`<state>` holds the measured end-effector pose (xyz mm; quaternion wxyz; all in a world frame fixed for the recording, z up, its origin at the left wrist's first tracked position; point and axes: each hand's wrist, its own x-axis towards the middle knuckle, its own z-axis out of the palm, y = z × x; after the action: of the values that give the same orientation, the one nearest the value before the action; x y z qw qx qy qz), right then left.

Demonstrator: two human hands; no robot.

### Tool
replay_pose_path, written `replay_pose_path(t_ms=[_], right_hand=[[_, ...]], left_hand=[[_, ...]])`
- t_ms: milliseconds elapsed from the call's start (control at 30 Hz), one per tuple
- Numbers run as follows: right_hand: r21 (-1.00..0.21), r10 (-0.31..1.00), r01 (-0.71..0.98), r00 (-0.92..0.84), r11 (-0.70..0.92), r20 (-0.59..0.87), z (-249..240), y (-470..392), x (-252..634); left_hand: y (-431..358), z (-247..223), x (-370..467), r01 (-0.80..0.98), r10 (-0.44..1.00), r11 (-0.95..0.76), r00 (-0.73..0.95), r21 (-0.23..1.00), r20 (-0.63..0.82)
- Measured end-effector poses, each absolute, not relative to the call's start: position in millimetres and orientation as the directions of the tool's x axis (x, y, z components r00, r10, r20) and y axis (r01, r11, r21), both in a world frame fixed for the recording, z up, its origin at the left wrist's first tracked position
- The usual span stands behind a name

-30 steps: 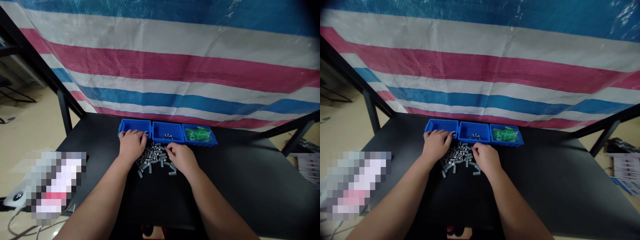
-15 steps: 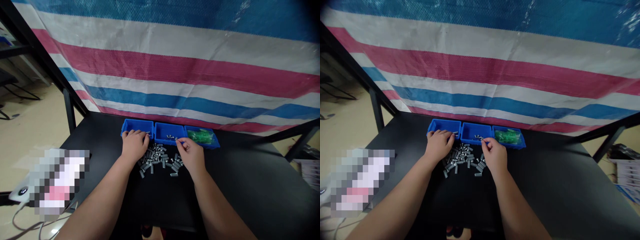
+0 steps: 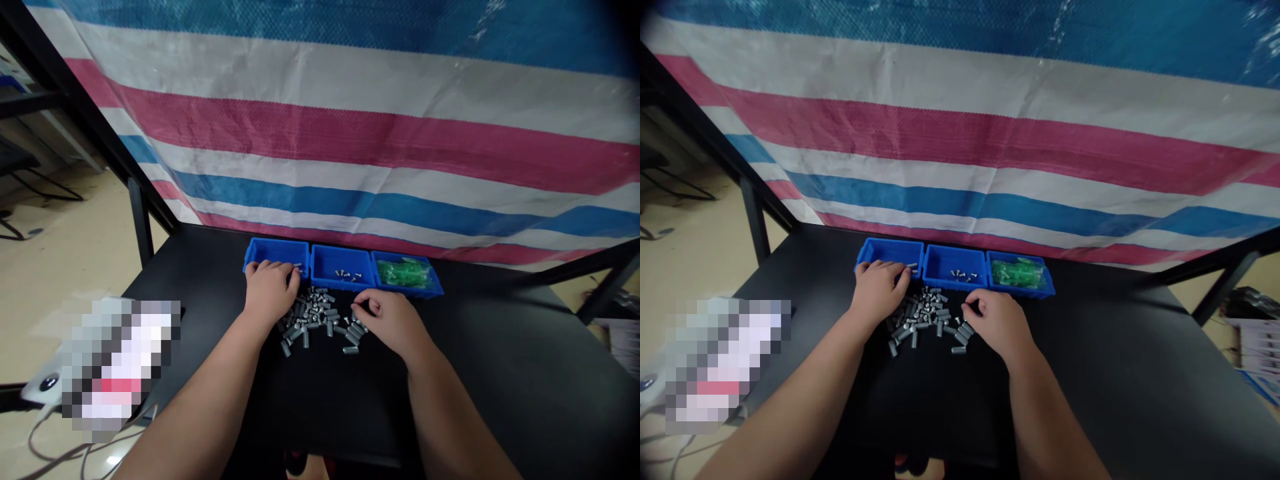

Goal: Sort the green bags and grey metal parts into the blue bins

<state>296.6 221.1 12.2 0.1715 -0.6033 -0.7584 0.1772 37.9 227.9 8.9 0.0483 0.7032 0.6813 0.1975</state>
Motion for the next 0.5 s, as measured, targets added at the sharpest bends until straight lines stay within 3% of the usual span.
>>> replay_pose_path(t_ms=[167,500], right_hand=[[-0.413,0.955,0.871,-0.296,0.266,-0.007,15.5,217.0,295.9],[-0.416,0.940,0.875,-0.320,0.247,-0.115,9.9,217.3,291.6]], left_hand=[[227.7,8.5,38.4,0.938,0.976,-0.067,-0.010,0.340,0.220],[228.0,7.2,38.5,0.942,0.974,-0.066,-0.010,0.329,0.224]])
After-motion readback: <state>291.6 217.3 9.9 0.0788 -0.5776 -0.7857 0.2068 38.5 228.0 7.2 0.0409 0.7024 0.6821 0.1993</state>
